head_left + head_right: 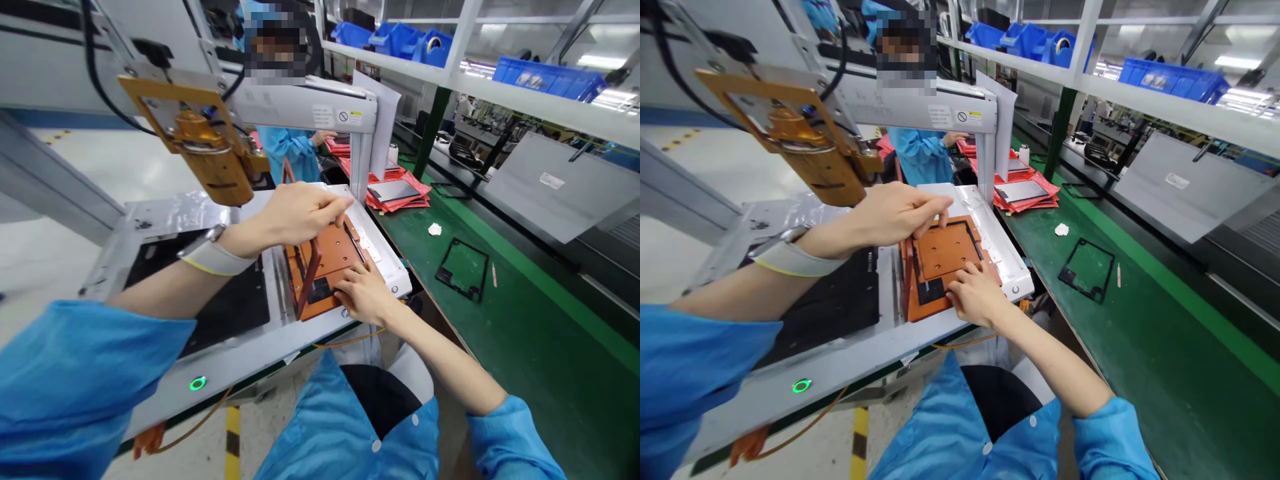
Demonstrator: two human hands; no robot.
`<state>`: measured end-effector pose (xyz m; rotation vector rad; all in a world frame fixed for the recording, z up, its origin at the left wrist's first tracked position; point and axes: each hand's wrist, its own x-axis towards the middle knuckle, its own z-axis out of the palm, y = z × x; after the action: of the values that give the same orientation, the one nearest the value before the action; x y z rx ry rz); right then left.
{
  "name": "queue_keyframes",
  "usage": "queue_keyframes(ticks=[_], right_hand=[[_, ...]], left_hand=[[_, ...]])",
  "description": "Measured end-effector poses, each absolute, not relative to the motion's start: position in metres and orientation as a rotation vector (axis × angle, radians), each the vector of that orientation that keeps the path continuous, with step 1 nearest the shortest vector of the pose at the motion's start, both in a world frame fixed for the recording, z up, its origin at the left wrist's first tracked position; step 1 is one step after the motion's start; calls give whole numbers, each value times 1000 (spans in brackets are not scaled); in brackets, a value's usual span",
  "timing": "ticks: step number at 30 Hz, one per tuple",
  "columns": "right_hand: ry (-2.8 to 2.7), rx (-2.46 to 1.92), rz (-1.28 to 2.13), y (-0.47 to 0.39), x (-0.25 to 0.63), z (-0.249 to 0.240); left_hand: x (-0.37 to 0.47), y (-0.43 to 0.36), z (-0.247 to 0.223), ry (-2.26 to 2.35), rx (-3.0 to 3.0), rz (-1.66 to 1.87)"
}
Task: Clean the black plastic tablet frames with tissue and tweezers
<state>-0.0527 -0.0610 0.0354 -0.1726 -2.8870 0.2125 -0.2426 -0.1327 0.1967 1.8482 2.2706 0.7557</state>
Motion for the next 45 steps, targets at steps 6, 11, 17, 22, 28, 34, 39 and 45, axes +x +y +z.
queue_keyframes(ticks=[6,11,17,22,28,34,39,45], right_hand=[[-3049,-108,318,-28,-65,45],[-3078,-64,379,-21,-72,57],[-2989,-147,386,-37,-25,71],[-2809,-213,337,-63,48,86],[-2467,-198,224,-104,95,107],[-2397,-142,220,-129,99,105],[-2400,-130,246,-134,92,86],[-2355,-116,260,-144,89,78]], left_hand=[[-242,-144,196,2192,1843,913],[-242,-141,192,2149,1841,991],[-237,-161,188,1999,1736,1314],[-237,-180,175,1806,1636,1603],[-226,-179,167,1822,1562,1857],[-215,-175,154,1677,1579,1825],[-210,-178,139,1609,1526,1874],[-210,-179,131,1559,1482,1977]])
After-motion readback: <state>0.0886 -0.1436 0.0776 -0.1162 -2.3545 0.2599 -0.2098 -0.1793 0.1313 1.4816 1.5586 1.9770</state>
